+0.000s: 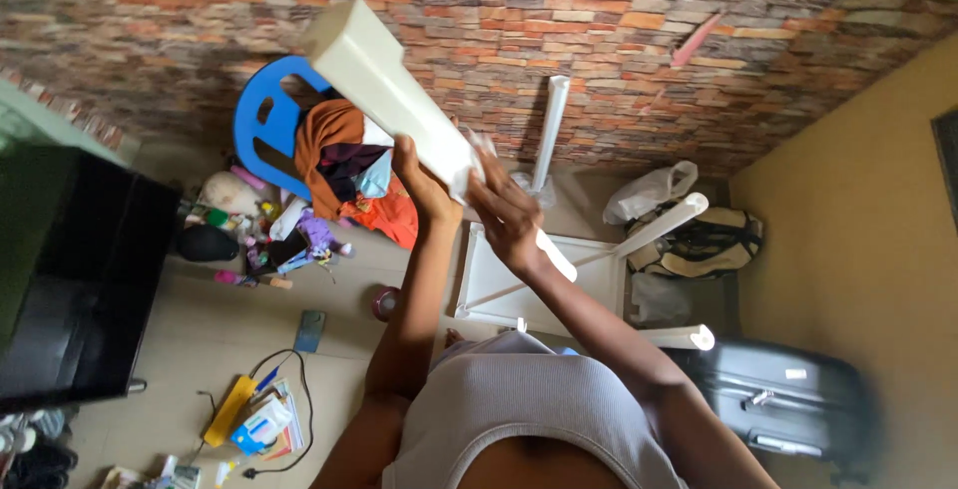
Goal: The recorder is seen assembling a small white plastic table.
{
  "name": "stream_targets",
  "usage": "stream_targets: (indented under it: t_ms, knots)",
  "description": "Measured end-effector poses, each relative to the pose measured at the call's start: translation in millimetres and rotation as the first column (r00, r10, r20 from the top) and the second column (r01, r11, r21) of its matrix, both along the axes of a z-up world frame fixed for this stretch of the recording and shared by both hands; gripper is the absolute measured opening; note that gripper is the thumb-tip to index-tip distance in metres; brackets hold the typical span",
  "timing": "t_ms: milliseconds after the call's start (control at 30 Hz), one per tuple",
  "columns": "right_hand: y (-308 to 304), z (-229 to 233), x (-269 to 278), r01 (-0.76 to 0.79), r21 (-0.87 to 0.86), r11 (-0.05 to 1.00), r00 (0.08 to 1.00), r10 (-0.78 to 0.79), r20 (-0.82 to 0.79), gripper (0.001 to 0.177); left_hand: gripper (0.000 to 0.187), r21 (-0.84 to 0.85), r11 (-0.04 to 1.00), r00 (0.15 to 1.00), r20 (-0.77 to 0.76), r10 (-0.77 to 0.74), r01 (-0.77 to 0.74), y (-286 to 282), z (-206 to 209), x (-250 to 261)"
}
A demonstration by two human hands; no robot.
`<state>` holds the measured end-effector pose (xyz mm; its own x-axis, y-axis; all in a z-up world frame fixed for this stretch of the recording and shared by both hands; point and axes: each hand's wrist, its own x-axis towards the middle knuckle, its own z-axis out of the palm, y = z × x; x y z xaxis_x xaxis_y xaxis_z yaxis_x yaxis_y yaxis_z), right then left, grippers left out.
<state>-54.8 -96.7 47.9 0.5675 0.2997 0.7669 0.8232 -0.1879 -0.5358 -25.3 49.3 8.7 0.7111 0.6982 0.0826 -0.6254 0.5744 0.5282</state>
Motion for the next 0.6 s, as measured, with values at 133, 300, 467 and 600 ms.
stream_targets:
  t_ms: [133,300,467,600]
  knots:
    - [4.6,52.0,3.2,-0.013,-0.092,0.996,0.999,0.017,0.039,0.037,0.075,0.069,0.998,0.998,-0.059,-0.003,0.007,-6.1,0.3,-2.1]
    - [-25.1,-9.5,-7.8,-0.107,0.043,0.993,0.994,0.108,-0.012,0.033,0.076,0.073,0.989,0.961,0.237,-0.143,0.129,17.8,65.2,-27.4]
    - [-43.5,-75.9,-10.1,-0.077,0.001,0.997,0.959,0.074,-0.273,0.041,0.081,0.149,0.973,0.918,0.333,-0.217,0.176,40.6,55.2,-37.0]
    - [-12.8,-12.6,-16.3,-0.033,0.040,0.999,0.996,0.037,-0.080,0.033,0.081,0.054,0.986,0.962,0.218,-0.164,0.156,21.0,49.4,-23.2]
